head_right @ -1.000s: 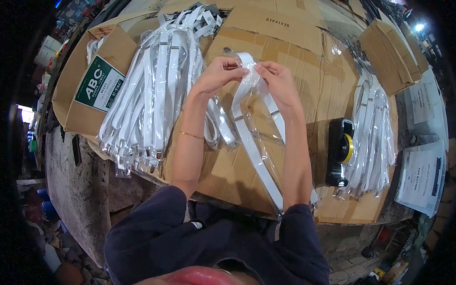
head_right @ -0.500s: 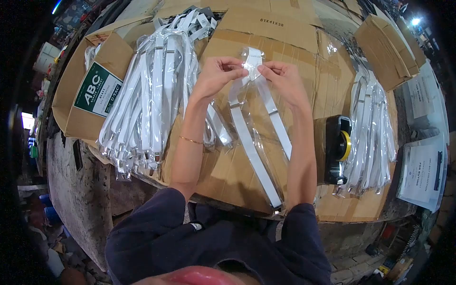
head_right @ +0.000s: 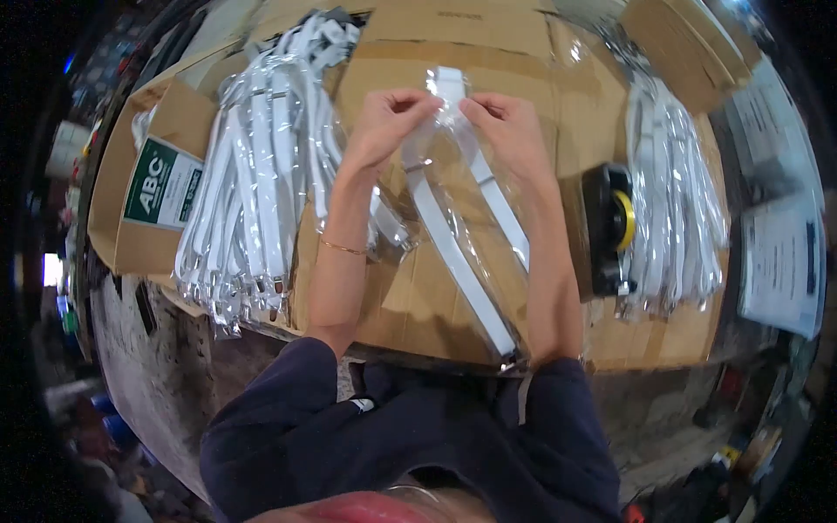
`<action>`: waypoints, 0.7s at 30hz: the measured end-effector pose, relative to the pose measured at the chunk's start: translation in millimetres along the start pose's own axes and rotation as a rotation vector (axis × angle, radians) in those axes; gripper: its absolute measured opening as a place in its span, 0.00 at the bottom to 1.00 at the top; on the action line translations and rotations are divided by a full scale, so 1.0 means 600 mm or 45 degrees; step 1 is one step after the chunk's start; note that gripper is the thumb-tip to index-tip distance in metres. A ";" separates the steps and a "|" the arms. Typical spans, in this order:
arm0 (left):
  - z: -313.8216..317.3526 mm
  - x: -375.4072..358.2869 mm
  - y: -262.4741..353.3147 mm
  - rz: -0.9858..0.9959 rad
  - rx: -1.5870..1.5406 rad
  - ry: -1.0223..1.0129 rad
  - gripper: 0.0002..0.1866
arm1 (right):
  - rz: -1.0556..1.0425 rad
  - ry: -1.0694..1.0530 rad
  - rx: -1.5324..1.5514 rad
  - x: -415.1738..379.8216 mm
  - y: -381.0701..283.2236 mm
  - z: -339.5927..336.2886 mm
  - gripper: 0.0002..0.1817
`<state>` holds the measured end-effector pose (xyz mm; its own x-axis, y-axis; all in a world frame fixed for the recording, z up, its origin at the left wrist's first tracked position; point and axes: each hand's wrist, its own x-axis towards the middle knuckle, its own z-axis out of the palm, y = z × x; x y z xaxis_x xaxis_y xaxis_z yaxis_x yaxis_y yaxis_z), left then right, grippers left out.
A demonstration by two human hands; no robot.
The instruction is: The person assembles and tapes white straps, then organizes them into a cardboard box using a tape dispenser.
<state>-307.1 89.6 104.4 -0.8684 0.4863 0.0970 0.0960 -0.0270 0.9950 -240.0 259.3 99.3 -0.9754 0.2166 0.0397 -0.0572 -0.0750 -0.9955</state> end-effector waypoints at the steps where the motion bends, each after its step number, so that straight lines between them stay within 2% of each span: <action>1: 0.003 0.002 -0.003 -0.012 0.060 0.063 0.11 | -0.090 0.109 -0.176 -0.018 -0.001 0.000 0.13; 3: 0.008 0.000 -0.011 0.009 0.059 0.093 0.11 | -0.233 0.346 -0.616 -0.093 -0.035 -0.013 0.14; 4: 0.007 0.005 -0.010 0.051 0.001 0.097 0.11 | -0.186 0.427 -0.648 -0.147 -0.058 -0.034 0.14; 6: 0.004 0.007 -0.005 0.032 -0.054 0.121 0.11 | -0.347 0.694 -0.975 -0.244 -0.092 -0.077 0.13; 8: 0.000 0.010 -0.004 0.039 -0.115 0.105 0.11 | -0.105 0.901 -1.299 -0.308 -0.095 -0.148 0.13; 9: 0.001 0.008 -0.002 0.066 -0.150 0.119 0.11 | -0.087 0.902 -1.312 -0.334 -0.085 -0.188 0.13; 11: 0.007 0.004 0.008 0.053 -0.123 0.110 0.11 | 0.417 0.594 -0.989 -0.363 -0.057 -0.261 0.14; 12: 0.010 0.002 0.009 0.056 -0.082 0.110 0.11 | 0.423 0.596 -0.994 -0.367 -0.052 -0.275 0.14; 14: 0.013 0.002 0.007 0.057 -0.082 0.120 0.11 | 0.544 0.495 -0.645 -0.365 -0.045 -0.293 0.15; 18: 0.013 0.000 0.010 0.103 -0.084 0.102 0.11 | 0.682 0.337 -0.519 -0.343 -0.069 -0.304 0.14; 21: 0.013 -0.002 0.012 0.111 -0.097 0.114 0.11 | 0.618 0.348 -0.603 -0.351 -0.064 -0.302 0.12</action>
<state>-301.7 96.0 111.0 -0.8985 0.3998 0.1816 0.1389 -0.1335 0.9813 6.1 392.9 113.5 -0.7761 0.5058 -0.3766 0.5267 0.1915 -0.8282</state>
